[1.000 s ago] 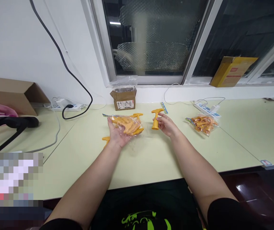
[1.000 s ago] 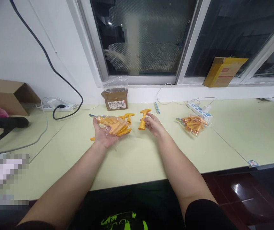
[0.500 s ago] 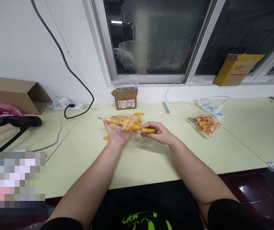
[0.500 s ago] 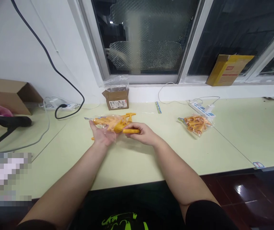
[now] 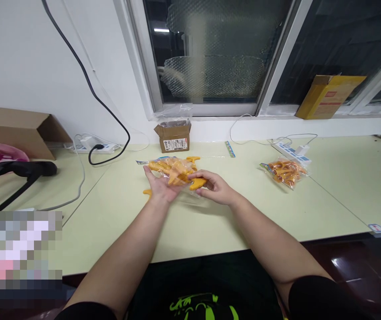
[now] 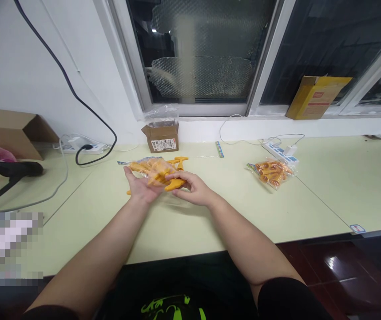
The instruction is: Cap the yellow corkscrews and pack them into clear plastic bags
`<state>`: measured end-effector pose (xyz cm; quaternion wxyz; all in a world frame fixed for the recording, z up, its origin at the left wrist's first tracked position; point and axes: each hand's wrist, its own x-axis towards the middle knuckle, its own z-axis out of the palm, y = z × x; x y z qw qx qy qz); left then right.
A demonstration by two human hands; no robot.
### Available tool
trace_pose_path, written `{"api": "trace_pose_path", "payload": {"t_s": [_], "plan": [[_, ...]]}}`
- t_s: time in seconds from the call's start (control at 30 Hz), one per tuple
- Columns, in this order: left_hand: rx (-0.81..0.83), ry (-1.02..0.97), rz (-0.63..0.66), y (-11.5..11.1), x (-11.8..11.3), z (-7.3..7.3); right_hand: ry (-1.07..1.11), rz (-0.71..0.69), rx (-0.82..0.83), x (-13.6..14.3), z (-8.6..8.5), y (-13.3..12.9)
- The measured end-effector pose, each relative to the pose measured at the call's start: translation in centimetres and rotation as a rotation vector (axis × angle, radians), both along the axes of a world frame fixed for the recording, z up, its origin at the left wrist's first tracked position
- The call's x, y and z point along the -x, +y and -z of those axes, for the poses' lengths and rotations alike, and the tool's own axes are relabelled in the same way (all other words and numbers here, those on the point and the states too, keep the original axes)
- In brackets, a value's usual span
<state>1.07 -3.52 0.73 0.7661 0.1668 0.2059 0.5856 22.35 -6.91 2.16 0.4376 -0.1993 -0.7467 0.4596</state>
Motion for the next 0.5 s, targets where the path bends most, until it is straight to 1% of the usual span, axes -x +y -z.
{"api": "trace_pose_path", "payload": {"t_s": [0.1, 0.2, 0.27, 0.33, 0.4, 0.5], "plan": [[0.031, 0.004, -0.021, -0.2, -0.2, -0.2, -0.054, 0.086, -0.105, 0.6, 0.5, 0.1], [0.055, 0.033, -0.005, -0.4, -0.5, -0.5, -0.154, 0.145, -0.288, 1.3, 0.8, -0.1], [0.079, 0.063, -0.017, -0.5, -0.7, -0.6, -0.205, 0.109, -0.373, 1.6, 0.9, -0.3], [0.069, 0.079, -0.045, -0.5, -1.0, -0.6, -0.229, 0.041, -0.396, 1.7, 0.7, -0.6], [0.016, 0.074, -0.071, -0.6, -1.4, -0.7, -0.227, 0.003, -0.397, 1.8, 0.6, -0.6], [-0.035, 0.095, -0.092, -0.8, -1.7, -0.9, -0.205, 0.051, -0.437, 1.9, 0.8, -0.3]]}}
